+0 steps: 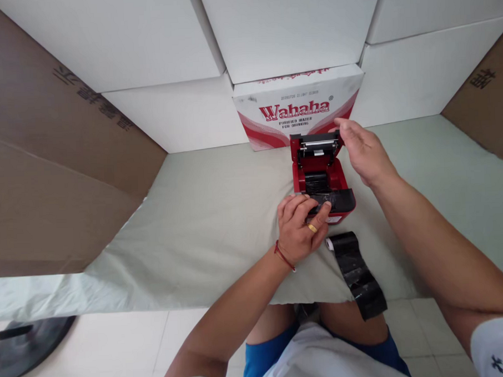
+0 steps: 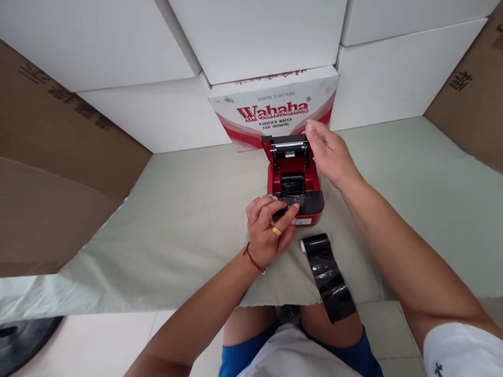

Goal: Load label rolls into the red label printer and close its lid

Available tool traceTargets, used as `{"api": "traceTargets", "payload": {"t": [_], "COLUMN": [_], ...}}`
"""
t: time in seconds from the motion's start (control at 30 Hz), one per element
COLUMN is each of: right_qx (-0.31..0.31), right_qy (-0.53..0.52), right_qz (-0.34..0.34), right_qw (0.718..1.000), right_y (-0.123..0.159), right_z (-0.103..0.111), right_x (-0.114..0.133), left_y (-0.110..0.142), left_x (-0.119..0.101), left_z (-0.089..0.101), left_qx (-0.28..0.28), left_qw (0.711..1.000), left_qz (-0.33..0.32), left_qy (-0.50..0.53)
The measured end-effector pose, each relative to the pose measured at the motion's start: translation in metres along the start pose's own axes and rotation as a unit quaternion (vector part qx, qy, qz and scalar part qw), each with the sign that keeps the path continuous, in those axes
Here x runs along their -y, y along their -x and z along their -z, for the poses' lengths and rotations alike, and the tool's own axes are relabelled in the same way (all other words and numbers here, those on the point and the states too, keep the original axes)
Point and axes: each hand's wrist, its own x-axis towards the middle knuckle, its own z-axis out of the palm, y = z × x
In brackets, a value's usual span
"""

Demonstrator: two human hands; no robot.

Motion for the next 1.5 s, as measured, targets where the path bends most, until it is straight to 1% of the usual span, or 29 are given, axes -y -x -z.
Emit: {"api": "traceTargets", "payload": {"t": [0.07,0.17,0.23,0.33,0.43,0.57,0.67,0.73,0.87,0.93,1.03,1.2,1.37,1.5], "right_qx": [0.015,0.021,0.037,0.063,0.086,0.088,0.074,0.054,0.005,-0.012,-0.029,-0.001,0.027,0.020], "right_qy": [-0.015,-0.009,-0.018,-0.029,-0.022,-0.034,-0.034,-0.026,0.010,0.024,0.026,0.039,0.086,0.094], "right_qz": [-0.007,-0.015,-0.003,0.035,0.038,0.031,0.045,0.077,0.157,0.177,0.191,0.215,0.237,0.237], "right_qw": [1.000,1.000,0.999,0.997,0.995,0.995,0.996,0.995,0.988,0.984,0.981,0.976,0.967,0.967], "right_y": [0.012,0.038,0.054,0.074,0.085,0.089,0.090,0.092,0.099,0.101,0.103,0.110,0.116,0.115], "right_z": [0.001,0.012,0.019,0.023,0.023,0.023,0.022,0.019,0.012,0.008,0.005,0.009,0.010,0.007], "right_x": [0.003,0.014,0.017,0.012,0.003,-0.005,-0.007,-0.008,-0.013,-0.017,-0.019,-0.013,-0.010,-0.014], "left_y": [0.000,0.000,-0.001,-0.004,-0.006,-0.003,-0.002,-0.003,-0.005,-0.006,-0.006,-0.004,-0.003,-0.002], "left_x": [0.000,-0.001,-0.001,-0.002,-0.002,-0.003,-0.004,-0.005,-0.007,-0.006,-0.005,-0.002,-0.003,-0.005], "left_z": [0.000,0.000,0.001,0.002,0.002,0.000,-0.001,-0.001,0.003,0.003,0.002,-0.001,-0.001,-0.003], "left_qx": [0.000,0.006,0.002,-0.019,-0.022,-0.010,-0.017,-0.018,0.001,0.003,-0.008,-0.015,-0.014,0.012], "left_qw": [1.000,1.000,1.000,1.000,0.999,1.000,1.000,1.000,1.000,1.000,1.000,0.999,1.000,0.999], "left_qz": [0.000,0.003,-0.001,-0.018,-0.022,-0.009,-0.009,-0.009,-0.018,-0.019,-0.020,-0.014,0.006,0.033], "left_qy": [0.003,0.016,0.010,-0.014,-0.017,0.009,0.019,0.015,0.017,0.016,0.017,0.028,0.021,-0.009]}}
